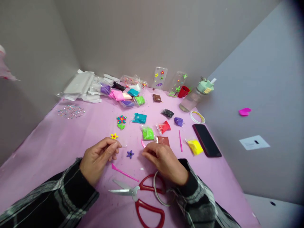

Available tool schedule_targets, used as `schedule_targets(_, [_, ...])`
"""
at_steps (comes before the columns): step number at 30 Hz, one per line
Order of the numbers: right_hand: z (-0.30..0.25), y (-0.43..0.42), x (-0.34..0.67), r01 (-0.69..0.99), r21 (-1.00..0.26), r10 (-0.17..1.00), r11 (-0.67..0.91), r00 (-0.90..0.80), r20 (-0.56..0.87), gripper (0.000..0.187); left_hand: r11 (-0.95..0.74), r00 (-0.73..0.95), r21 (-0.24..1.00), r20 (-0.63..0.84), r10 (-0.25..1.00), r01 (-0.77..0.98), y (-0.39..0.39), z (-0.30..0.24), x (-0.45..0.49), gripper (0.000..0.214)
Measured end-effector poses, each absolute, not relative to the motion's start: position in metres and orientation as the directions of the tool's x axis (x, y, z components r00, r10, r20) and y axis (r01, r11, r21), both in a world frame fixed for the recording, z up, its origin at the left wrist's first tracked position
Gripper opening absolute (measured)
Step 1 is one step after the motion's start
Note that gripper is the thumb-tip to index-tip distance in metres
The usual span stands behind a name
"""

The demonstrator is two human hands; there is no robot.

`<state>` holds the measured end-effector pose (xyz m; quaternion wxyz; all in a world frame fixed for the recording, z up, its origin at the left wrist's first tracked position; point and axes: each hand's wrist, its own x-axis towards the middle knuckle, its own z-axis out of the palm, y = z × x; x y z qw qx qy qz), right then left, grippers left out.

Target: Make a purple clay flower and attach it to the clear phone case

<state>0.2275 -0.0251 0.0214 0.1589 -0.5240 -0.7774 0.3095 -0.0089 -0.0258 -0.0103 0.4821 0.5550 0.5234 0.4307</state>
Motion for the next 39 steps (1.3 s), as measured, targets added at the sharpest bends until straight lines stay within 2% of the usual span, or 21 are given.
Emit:
schedule_targets(3, [0.026,-0.031,0.224,0.688,-0.66,0.851,0.302,-0.506,-0.138,0.015,-0.008,0.089,0.97,-0.014,0.996,0.243,-0.028,-0.01,-0.011,0.037])
schedule_targets(5, [0.026,-0.038,0.216,0.675,-0.63,0.791,0.384,-0.592,-0.152,0.014,-0.01,0.082,0.958,-0.014,0.997,0.286,-0.029,-0.011,-0.012,0.04])
schedule_targets(8, [0.019,-0.049,0.201,0.694,-0.472,0.735,0.543,-0.665,-0.133,0.017,-0.006,0.057,0.95,-0.013,0.998,0.313,-0.03,-0.01,-0.012,0.04])
schedule_targets(11, [0.01,-0.059,0.191,0.709,-0.31,0.718,0.633,-0.687,-0.107,0.007,-0.037,0.033,0.946,0.028,0.999,0.323,-0.029,-0.009,-0.011,0.041])
schedule_targets(14, [0.009,-0.062,0.188,0.698,-0.269,0.703,0.664,-0.705,-0.094,0.01,-0.054,0.018,0.942,0.051,0.999,0.332,-0.03,-0.008,-0.012,0.041])
schedule_targets(17, [0.015,-0.057,0.195,0.691,-0.331,0.693,0.643,-0.709,-0.131,0.009,-0.043,0.003,0.942,0.045,0.999,0.334,-0.031,-0.008,-0.013,0.04])
schedule_targets(19, [0.021,-0.049,0.207,0.713,-0.395,0.734,0.58,-0.667,-0.125,0.013,-0.04,0.002,0.947,0.041,0.999,0.32,-0.032,-0.01,-0.014,0.039])
schedule_targets(22, [0.03,-0.035,0.231,0.768,-0.486,0.878,0.417,-0.478,-0.002,0.019,-0.045,0.003,0.965,0.046,0.999,0.259,-0.031,-0.013,-0.015,0.034])
schedule_targets(25, [0.034,-0.024,0.252,0.757,-0.582,0.951,0.297,-0.288,0.111,0.023,-0.053,-0.003,0.988,0.054,0.999,0.143,-0.03,-0.015,-0.013,0.027])
schedule_targets(29, [0.037,-0.017,0.264,0.73,-0.617,0.956,0.294,-0.23,0.183,0.026,-0.079,-0.003,0.997,0.08,0.997,0.024,-0.028,-0.016,-0.01,0.024])
schedule_targets(35, [0.049,-0.017,0.28,0.748,-0.6,0.941,0.284,-0.097,0.325,0.026,-0.092,-0.106,0.995,0.088,0.991,-0.036,-0.024,-0.006,-0.011,0.018])
schedule_targets(39, [0.058,-0.024,0.295,0.724,-0.646,0.921,0.243,0.036,0.388,0.027,-0.133,-0.146,0.991,0.127,0.981,-0.032,-0.023,0.009,-0.014,0.017])
